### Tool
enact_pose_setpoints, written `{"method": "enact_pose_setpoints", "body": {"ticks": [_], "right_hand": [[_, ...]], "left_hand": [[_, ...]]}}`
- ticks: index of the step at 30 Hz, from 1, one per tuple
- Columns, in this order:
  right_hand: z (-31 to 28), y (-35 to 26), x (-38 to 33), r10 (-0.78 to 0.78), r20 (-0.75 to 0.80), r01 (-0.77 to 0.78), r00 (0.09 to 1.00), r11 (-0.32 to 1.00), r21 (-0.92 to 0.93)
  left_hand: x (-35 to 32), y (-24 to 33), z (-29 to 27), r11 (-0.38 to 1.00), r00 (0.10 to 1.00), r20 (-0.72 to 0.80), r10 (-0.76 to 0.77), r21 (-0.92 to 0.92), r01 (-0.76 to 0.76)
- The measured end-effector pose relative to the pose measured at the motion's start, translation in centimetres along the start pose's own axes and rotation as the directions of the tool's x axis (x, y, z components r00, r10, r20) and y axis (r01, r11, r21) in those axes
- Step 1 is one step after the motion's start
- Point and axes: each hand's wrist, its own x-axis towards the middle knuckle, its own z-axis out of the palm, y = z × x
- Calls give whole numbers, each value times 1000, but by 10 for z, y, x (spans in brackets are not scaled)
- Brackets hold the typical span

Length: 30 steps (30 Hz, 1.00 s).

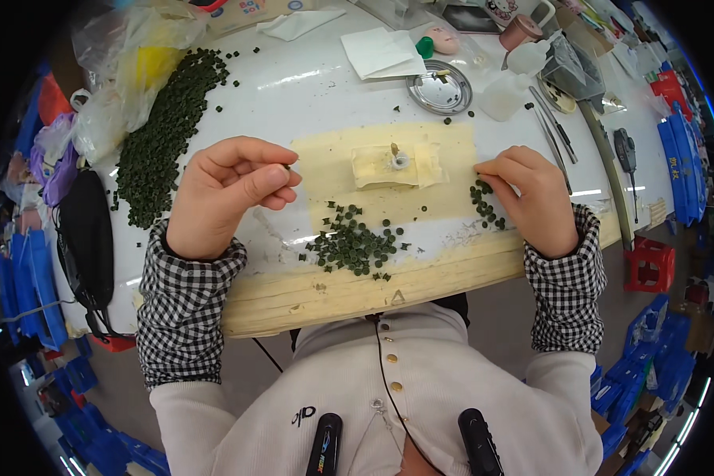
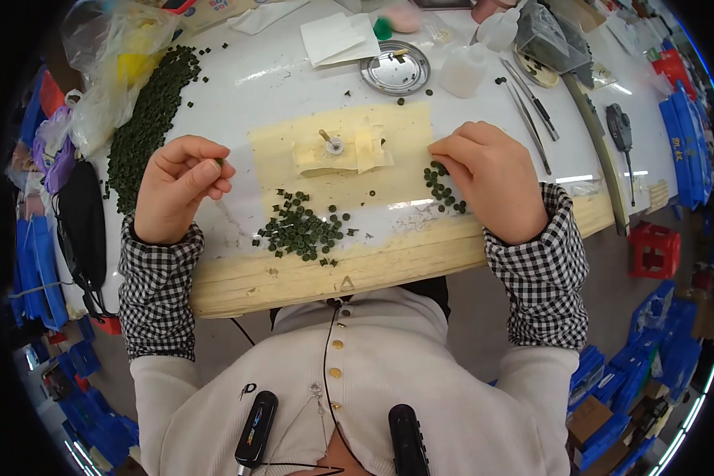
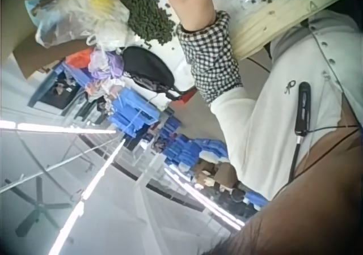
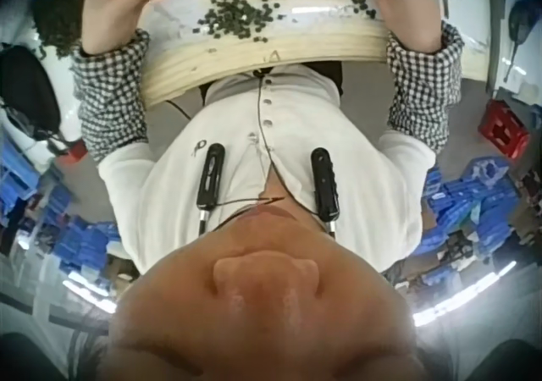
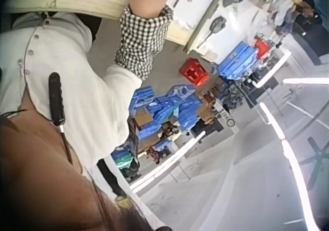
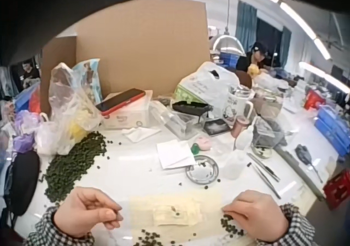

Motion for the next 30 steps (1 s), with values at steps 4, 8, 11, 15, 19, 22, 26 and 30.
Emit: {"method": "enact_pose_setpoints", "body": {"ticks": [4,8,11,15,19,22,26,30], "right_hand": [[1,-1,7,-38,27,38,999,999,-8],[-2,-3,10,-25,85,26,996,1000,-15],[-8,-6,14,-4,84,-3,996,996,91],[-27,-25,28,-62,-45,72,997,954,292],[-42,-59,49,-198,-148,237,969,914,330],[-41,-80,64,-268,-200,326,943,870,371],[-25,-95,74,-242,-250,334,938,828,451],[-7,-95,75,-224,-243,319,944,811,490]], "left_hand": [[-3,2,11,949,1000,31,0,-315,10],[-5,4,20,918,999,42,26,-396,-7],[-8,6,26,922,999,17,38,-387,-29],[-8,13,38,960,995,-41,89,-261,-96],[-7,22,47,972,979,-76,189,-125,-197],[-5,26,54,955,952,-101,290,-33,-294],[-1,28,57,943,944,-115,311,-90,-321],[2,12,55,933,934,-111,338,-89,-348]]}}
